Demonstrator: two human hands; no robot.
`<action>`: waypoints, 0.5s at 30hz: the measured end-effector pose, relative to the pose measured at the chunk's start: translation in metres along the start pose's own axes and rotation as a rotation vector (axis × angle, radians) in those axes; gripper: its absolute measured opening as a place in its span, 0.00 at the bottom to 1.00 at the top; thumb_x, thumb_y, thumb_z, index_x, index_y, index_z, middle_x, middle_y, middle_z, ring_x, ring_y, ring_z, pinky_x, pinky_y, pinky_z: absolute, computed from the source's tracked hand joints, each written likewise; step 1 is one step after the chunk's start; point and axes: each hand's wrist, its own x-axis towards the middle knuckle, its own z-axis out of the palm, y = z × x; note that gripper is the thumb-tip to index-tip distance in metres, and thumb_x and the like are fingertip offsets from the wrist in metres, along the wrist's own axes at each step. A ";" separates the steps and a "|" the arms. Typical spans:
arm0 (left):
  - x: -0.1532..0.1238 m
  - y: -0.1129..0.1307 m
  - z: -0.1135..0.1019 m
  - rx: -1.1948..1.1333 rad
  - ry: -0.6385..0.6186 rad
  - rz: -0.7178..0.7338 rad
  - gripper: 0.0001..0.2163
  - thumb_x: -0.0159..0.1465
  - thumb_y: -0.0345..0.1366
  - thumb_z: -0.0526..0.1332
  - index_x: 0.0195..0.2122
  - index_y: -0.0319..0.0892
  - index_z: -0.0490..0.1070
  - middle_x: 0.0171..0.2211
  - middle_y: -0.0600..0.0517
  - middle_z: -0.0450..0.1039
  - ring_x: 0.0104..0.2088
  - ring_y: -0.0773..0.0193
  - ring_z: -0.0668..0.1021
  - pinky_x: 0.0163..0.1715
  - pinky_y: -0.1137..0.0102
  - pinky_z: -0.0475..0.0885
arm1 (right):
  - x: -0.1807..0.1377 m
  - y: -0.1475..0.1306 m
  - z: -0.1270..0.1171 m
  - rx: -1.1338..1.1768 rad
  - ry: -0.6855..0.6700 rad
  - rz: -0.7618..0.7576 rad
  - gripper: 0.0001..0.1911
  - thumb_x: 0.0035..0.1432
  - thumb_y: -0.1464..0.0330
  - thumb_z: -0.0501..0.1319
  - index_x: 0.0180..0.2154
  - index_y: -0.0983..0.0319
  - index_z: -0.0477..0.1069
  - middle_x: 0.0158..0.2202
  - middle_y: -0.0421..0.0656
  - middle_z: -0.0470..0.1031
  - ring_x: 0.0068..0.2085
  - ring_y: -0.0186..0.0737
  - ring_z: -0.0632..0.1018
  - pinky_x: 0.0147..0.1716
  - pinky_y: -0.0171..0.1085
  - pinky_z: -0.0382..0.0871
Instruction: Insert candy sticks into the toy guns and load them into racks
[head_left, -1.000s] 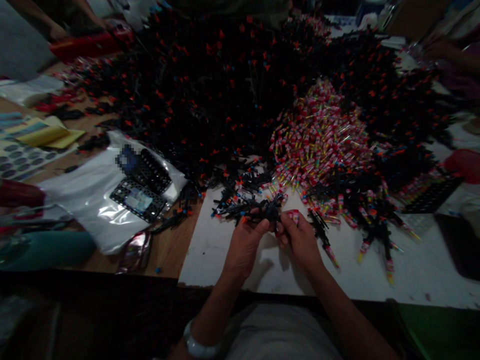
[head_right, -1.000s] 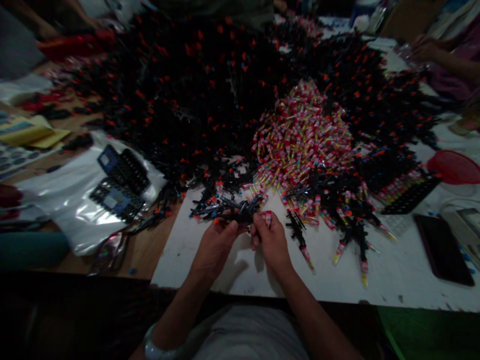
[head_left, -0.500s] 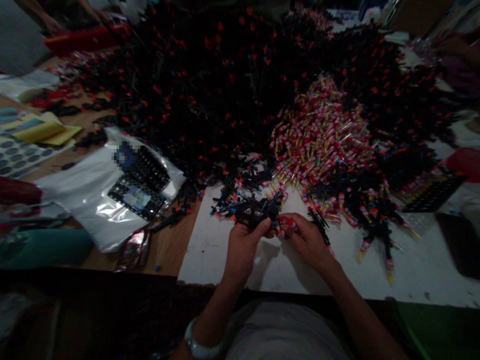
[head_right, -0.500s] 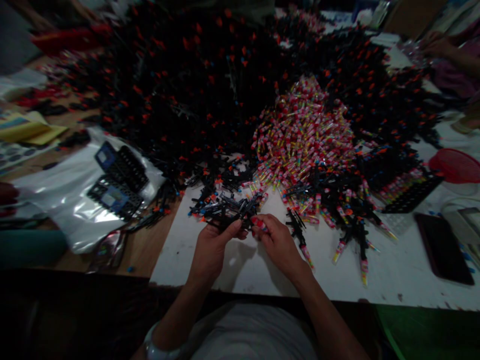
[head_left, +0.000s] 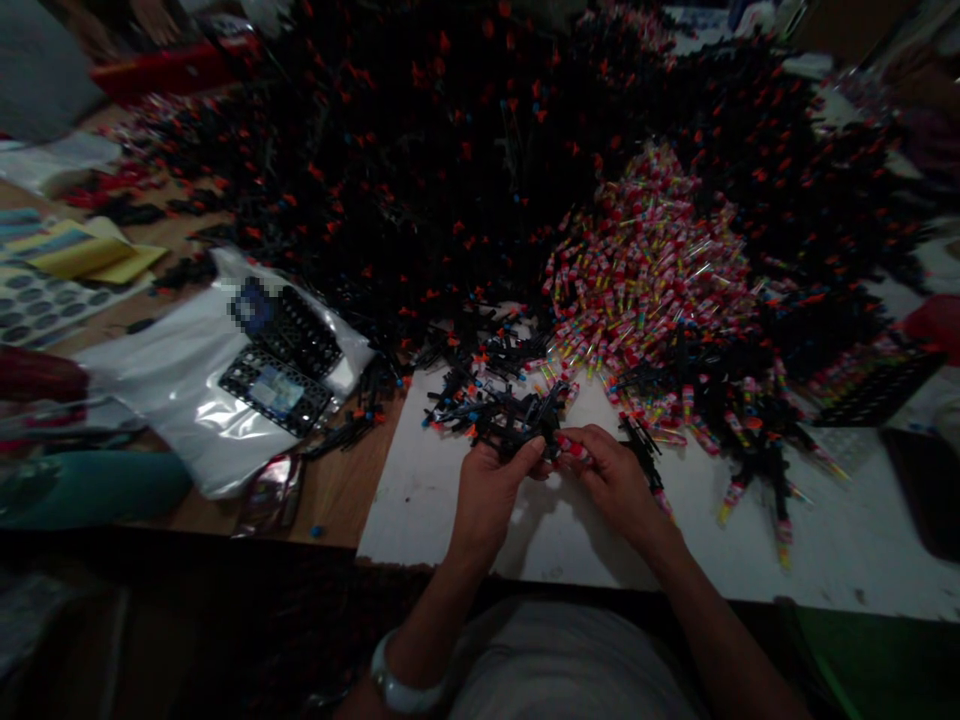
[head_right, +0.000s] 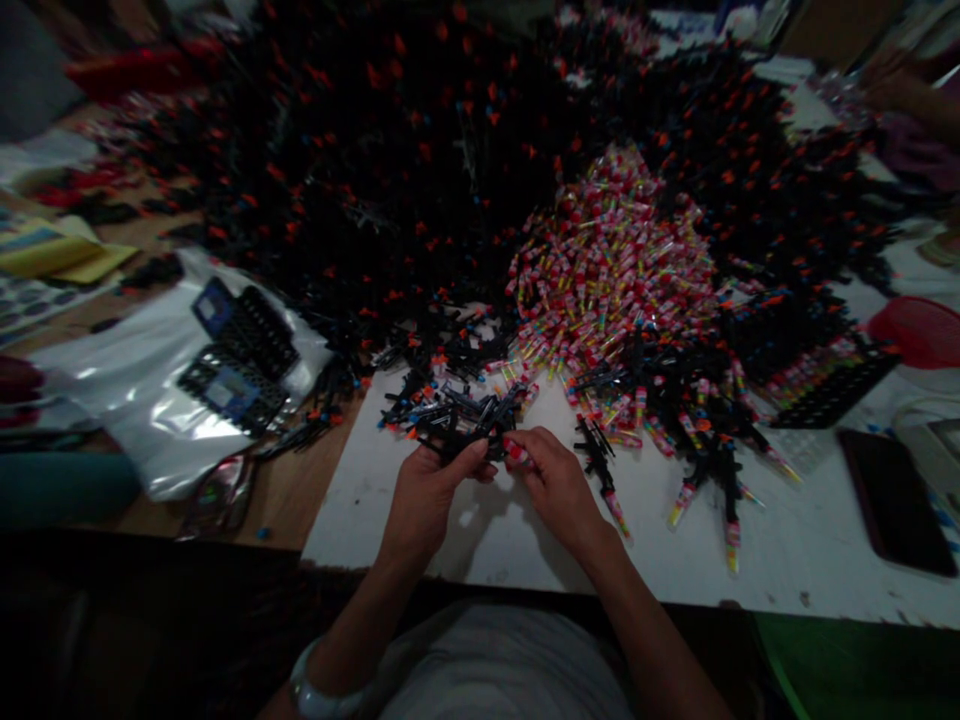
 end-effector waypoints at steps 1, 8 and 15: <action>0.000 -0.001 0.000 -0.004 0.016 0.000 0.11 0.52 0.40 0.67 0.31 0.38 0.74 0.23 0.53 0.75 0.22 0.67 0.75 0.25 0.72 0.71 | -0.001 0.000 0.001 -0.015 -0.001 -0.028 0.16 0.59 0.73 0.53 0.49 0.58 0.68 0.42 0.45 0.73 0.45 0.41 0.74 0.45 0.41 0.69; -0.005 -0.008 0.007 -0.107 0.050 -0.017 0.11 0.52 0.38 0.67 0.36 0.39 0.74 0.30 0.53 0.77 0.27 0.69 0.75 0.30 0.74 0.71 | -0.013 -0.003 0.019 -0.144 0.029 0.040 0.14 0.63 0.64 0.52 0.50 0.60 0.64 0.43 0.48 0.73 0.41 0.43 0.76 0.40 0.41 0.72; -0.004 -0.006 0.012 0.019 -0.098 -0.032 0.09 0.55 0.38 0.66 0.32 0.37 0.73 0.25 0.54 0.75 0.26 0.70 0.74 0.29 0.76 0.69 | -0.026 0.000 0.017 -0.287 0.161 0.133 0.21 0.64 0.58 0.50 0.53 0.63 0.59 0.32 0.45 0.74 0.28 0.41 0.76 0.29 0.39 0.70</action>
